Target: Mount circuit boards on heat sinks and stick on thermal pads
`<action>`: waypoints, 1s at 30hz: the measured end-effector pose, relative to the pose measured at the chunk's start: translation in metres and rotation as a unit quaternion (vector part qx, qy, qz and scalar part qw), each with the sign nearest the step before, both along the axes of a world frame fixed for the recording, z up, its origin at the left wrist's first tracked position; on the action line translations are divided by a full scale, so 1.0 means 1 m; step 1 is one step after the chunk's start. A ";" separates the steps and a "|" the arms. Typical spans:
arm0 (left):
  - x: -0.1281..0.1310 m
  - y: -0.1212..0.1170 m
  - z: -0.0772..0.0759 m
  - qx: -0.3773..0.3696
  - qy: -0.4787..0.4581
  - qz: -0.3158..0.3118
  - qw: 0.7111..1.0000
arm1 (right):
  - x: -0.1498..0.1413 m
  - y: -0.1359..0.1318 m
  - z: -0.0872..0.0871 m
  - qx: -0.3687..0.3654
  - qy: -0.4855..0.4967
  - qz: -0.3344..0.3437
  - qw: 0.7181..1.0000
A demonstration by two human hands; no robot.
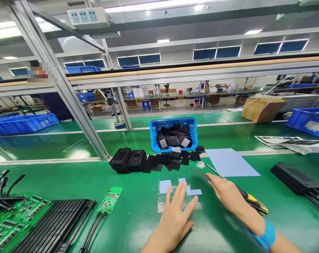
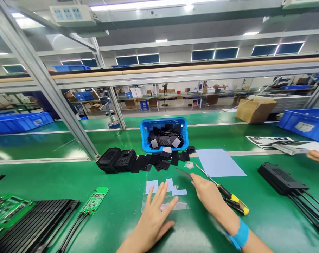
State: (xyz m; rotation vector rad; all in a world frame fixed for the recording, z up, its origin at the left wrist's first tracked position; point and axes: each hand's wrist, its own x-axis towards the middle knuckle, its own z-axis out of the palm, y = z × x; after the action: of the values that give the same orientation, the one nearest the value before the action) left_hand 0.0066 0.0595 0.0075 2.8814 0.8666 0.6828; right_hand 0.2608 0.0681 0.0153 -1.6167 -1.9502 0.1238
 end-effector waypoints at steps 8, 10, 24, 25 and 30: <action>0.006 0.003 -0.019 -0.391 -0.286 0.064 0.873 | 0.001 0.012 0.005 0.001 0.077 -0.019 0.997; 0.016 0.005 -0.014 -0.490 -0.378 0.052 0.783 | -0.020 0.003 0.017 -0.047 0.232 0.033 0.971; 0.014 -0.013 -0.006 -0.552 -0.510 0.086 0.654 | -0.102 -0.042 -0.017 -0.160 0.684 0.070 0.708; 0.012 -0.014 -0.006 -0.553 -0.507 0.077 0.656 | -0.103 -0.045 -0.017 -0.170 0.690 0.072 0.700; 0.006 -0.017 0.003 -0.534 -0.592 0.085 0.598 | -0.113 -0.060 -0.020 -0.211 0.687 0.074 0.691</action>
State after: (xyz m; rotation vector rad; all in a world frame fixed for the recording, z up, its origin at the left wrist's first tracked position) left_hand 0.0124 0.0425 0.0103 0.8782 0.7887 1.2142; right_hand 0.1481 0.0080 -0.0046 -0.9283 -0.7891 1.4683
